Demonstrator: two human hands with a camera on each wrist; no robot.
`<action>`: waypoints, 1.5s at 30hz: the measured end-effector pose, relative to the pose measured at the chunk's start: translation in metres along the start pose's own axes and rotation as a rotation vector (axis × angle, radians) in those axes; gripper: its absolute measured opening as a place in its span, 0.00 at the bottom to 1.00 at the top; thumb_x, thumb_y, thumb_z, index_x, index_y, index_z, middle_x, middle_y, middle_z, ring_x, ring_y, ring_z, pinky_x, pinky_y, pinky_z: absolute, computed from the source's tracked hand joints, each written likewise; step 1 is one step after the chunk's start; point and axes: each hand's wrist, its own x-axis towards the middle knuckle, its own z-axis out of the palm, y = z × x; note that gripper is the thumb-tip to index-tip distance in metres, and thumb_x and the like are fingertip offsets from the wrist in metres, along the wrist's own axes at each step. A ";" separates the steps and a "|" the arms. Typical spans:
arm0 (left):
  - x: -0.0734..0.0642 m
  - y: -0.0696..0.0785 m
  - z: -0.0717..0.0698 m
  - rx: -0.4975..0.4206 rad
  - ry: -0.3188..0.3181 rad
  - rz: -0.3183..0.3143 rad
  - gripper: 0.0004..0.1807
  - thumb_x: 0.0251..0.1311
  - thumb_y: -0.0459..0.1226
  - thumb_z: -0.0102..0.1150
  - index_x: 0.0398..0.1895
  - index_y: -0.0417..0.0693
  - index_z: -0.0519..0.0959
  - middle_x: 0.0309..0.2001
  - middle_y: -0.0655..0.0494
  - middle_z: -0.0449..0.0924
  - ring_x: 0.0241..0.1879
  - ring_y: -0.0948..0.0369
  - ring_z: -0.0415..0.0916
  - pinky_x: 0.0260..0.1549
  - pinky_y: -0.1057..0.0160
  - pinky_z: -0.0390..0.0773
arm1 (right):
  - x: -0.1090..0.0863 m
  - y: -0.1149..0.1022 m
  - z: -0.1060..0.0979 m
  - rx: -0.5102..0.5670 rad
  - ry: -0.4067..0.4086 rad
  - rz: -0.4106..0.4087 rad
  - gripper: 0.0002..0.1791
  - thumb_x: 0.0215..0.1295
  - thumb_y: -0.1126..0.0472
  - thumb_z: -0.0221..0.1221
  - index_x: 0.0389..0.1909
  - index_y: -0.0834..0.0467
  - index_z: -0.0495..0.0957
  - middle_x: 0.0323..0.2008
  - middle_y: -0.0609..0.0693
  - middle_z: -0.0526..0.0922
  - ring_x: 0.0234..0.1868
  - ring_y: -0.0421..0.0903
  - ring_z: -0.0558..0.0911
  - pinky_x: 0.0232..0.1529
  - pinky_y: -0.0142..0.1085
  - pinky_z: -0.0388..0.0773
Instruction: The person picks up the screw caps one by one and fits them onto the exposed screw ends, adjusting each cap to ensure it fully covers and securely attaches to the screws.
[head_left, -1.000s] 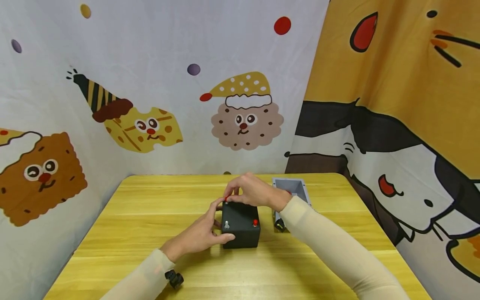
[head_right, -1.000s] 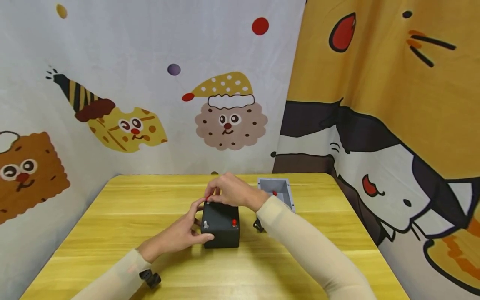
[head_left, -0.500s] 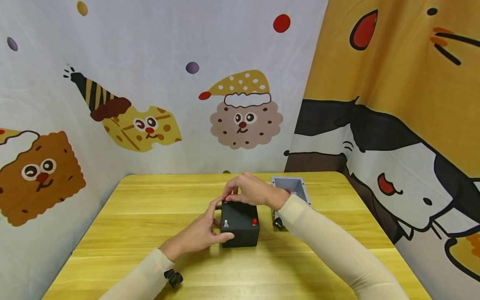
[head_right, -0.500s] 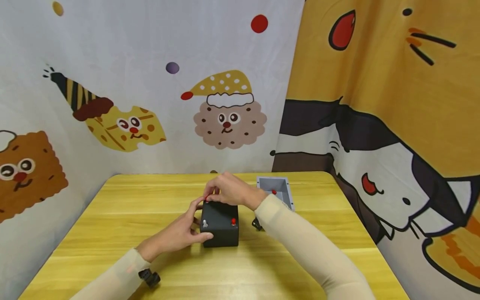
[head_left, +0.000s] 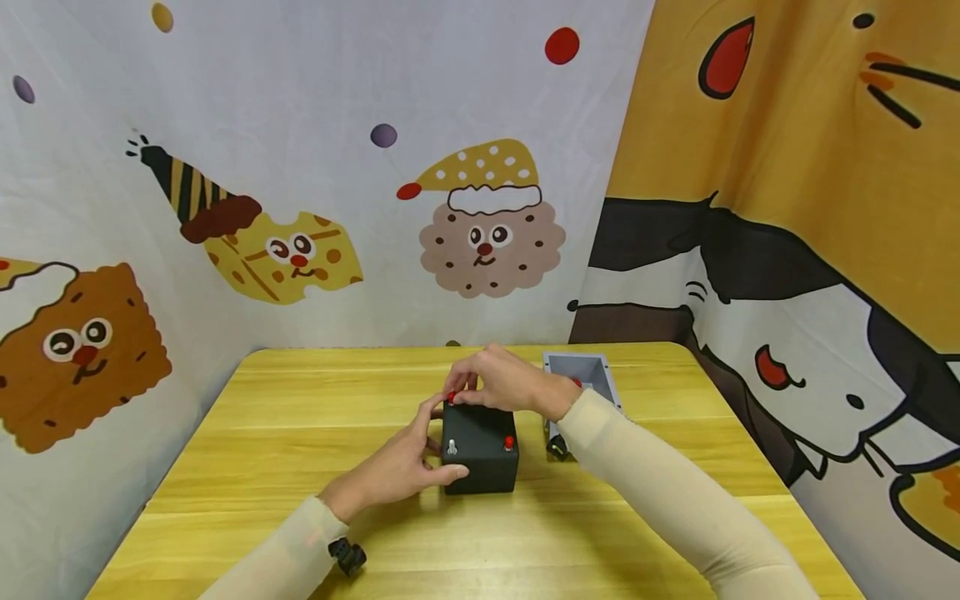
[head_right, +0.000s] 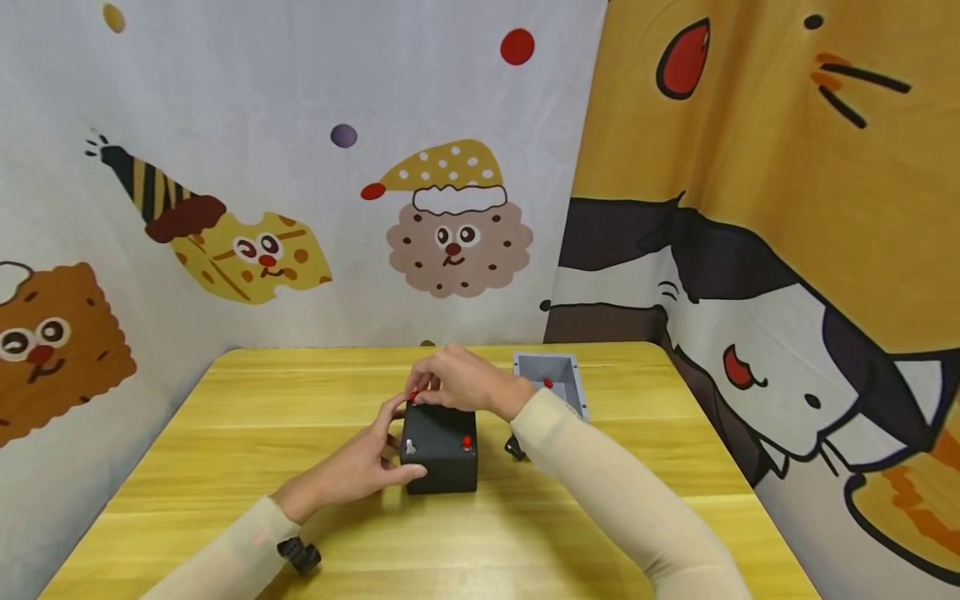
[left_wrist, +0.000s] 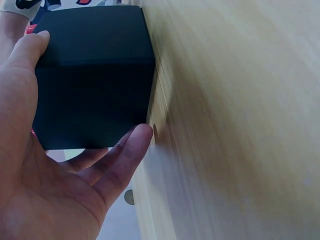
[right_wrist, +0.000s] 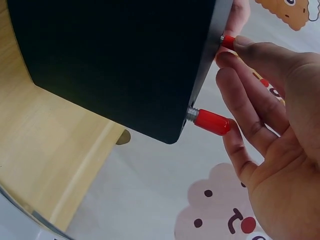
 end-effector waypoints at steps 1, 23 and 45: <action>0.000 0.000 0.000 0.002 0.000 0.001 0.65 0.75 0.59 0.79 0.97 0.68 0.38 0.88 0.39 0.66 0.58 0.58 0.93 0.51 0.63 0.90 | 0.000 0.000 0.000 0.000 0.000 0.000 0.09 0.82 0.61 0.74 0.57 0.52 0.94 0.49 0.45 0.98 0.47 0.39 0.95 0.52 0.32 0.91; -0.001 0.002 0.000 -0.012 -0.010 0.003 0.63 0.76 0.57 0.79 0.97 0.72 0.40 0.88 0.41 0.64 0.59 0.58 0.93 0.53 0.61 0.90 | -0.021 0.005 -0.009 -0.021 0.081 -0.030 0.10 0.82 0.61 0.74 0.59 0.56 0.93 0.56 0.52 0.95 0.55 0.53 0.94 0.60 0.42 0.92; 0.000 0.002 0.000 0.003 -0.001 -0.015 0.62 0.75 0.58 0.80 0.96 0.77 0.41 0.89 0.43 0.65 0.58 0.59 0.92 0.51 0.62 0.89 | -0.056 0.023 -0.009 -0.008 0.191 0.095 0.09 0.82 0.60 0.74 0.57 0.50 0.94 0.54 0.47 0.94 0.51 0.48 0.93 0.51 0.39 0.89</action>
